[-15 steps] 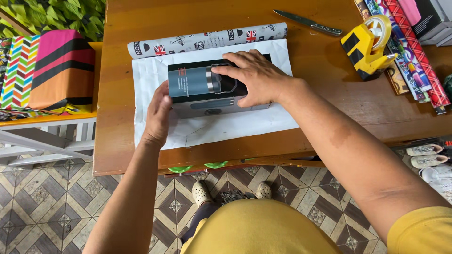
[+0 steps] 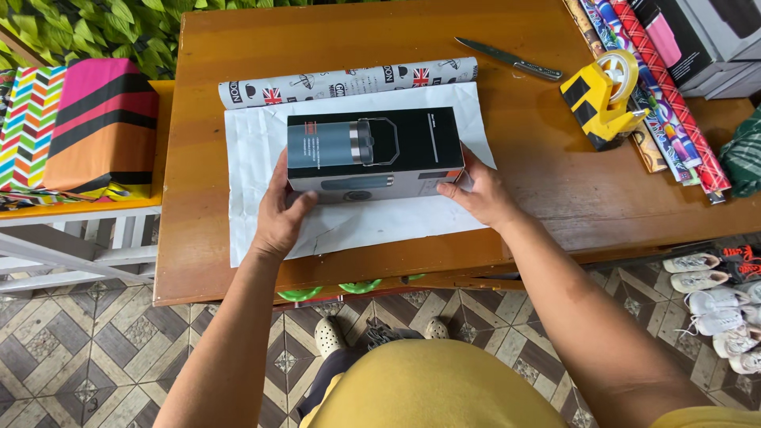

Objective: The person prepares a sheet of wrapping paper by smoothing and taping it, then places a rectangular product box on the paper and wraps it. They fold the paper around the box and secure the seams with tape, completing the wrapping process.

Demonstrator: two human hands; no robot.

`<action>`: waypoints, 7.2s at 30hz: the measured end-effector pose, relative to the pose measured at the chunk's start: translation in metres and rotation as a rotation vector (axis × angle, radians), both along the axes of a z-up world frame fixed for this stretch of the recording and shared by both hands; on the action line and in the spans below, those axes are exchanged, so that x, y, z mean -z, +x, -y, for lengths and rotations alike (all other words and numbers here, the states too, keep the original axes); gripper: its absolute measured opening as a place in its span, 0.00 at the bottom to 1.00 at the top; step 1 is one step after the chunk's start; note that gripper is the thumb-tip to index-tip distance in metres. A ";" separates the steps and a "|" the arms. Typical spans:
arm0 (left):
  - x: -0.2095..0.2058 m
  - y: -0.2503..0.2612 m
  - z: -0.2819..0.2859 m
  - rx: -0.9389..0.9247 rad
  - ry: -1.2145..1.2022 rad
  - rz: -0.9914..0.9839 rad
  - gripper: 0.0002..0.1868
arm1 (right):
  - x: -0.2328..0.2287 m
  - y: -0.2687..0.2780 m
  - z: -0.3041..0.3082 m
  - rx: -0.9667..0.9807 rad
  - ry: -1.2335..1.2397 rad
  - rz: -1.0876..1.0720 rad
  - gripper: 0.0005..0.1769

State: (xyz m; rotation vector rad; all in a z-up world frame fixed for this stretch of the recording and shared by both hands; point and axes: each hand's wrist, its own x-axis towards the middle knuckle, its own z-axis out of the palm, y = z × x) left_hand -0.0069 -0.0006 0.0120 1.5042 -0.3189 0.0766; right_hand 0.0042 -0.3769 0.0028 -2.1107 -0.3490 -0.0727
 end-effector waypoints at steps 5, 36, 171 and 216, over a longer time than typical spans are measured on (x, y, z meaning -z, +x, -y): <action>-0.009 -0.008 0.007 -0.129 0.212 -0.144 0.48 | 0.006 0.005 -0.004 0.076 -0.081 0.012 0.36; -0.010 -0.009 0.012 -0.243 0.198 -0.078 0.42 | 0.014 0.001 -0.012 0.125 -0.398 0.204 0.35; -0.099 0.014 0.037 -0.089 1.295 0.870 0.03 | -0.119 0.015 -0.056 -0.339 -0.792 0.726 0.06; -0.119 0.047 0.027 0.138 1.167 0.638 0.07 | -0.126 0.027 -0.051 -0.379 -0.516 0.618 0.08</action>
